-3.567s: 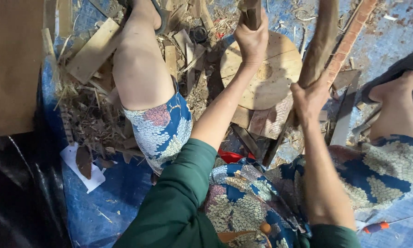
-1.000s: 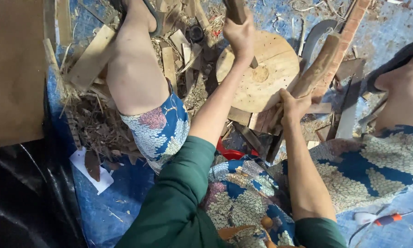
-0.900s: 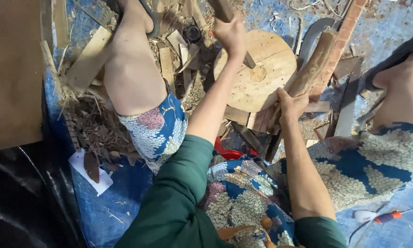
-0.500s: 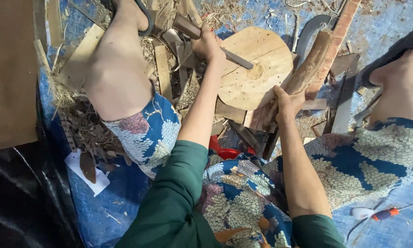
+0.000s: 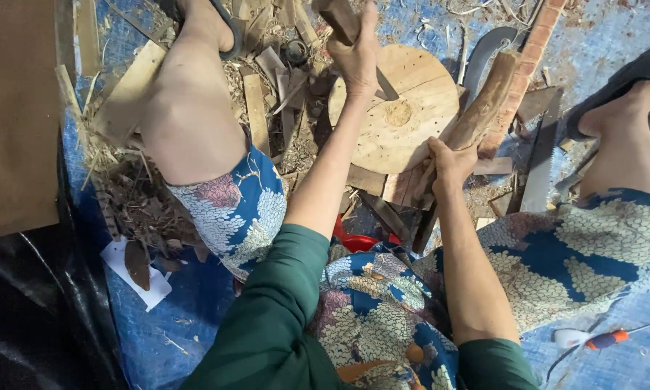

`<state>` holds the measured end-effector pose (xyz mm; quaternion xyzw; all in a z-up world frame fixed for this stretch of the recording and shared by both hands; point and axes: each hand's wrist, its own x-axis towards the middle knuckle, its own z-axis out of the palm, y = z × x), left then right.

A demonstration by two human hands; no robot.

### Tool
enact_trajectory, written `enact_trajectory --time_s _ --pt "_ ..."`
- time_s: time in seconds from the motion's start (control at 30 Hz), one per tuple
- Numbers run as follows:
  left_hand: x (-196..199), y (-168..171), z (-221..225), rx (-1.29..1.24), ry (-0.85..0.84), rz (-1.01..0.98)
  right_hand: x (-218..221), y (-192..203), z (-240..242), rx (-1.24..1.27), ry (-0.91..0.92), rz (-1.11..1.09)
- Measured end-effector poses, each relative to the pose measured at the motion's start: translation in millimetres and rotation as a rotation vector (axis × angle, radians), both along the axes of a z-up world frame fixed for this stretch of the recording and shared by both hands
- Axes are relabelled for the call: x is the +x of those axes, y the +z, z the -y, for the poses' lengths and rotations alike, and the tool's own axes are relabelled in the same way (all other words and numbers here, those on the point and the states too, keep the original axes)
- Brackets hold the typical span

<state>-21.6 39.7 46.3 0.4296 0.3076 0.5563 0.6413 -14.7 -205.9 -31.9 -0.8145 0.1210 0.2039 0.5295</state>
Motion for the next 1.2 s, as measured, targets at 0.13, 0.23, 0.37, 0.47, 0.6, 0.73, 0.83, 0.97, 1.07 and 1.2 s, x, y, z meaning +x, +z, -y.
enact_trajectory --time_s 0.13,0.23,0.37,0.47,0.6,0.73,0.83,0.97,1.07,1.2 --pt "6 -1 3 0.197 0.003 -0.08 -1 3 -1 -0.004 -0.013 -0.01" --pt "8 -7 5 0.173 -0.085 0.038 0 -1 0 -0.023 -0.008 -0.011" --pt "9 -14 5 0.25 -0.083 -0.056 -1 -2 1 -0.032 -0.011 0.012" --pt "9 -10 8 0.237 -0.108 -0.056 0 -3 1 -0.032 -0.006 -0.003" --pt "13 -16 7 0.319 -0.137 -0.049 -1 2 0 -0.022 -0.009 0.003" --pt "15 -17 11 0.306 -0.212 0.037 0 -2 0 -0.038 -0.015 -0.007" --pt "12 -5 17 0.294 -0.203 -0.032 0 -4 -1 -0.033 -0.038 -0.021" --pt "13 0 19 0.365 -0.207 -0.033 0 2 -3 -0.066 -0.044 -0.055" --pt "14 -2 19 0.377 -0.215 -0.01 0 3 -3 -0.064 -0.016 -0.018" --pt "20 -12 20 0.405 -0.231 -0.024 -1 8 -4 -0.02 -0.039 -0.048"
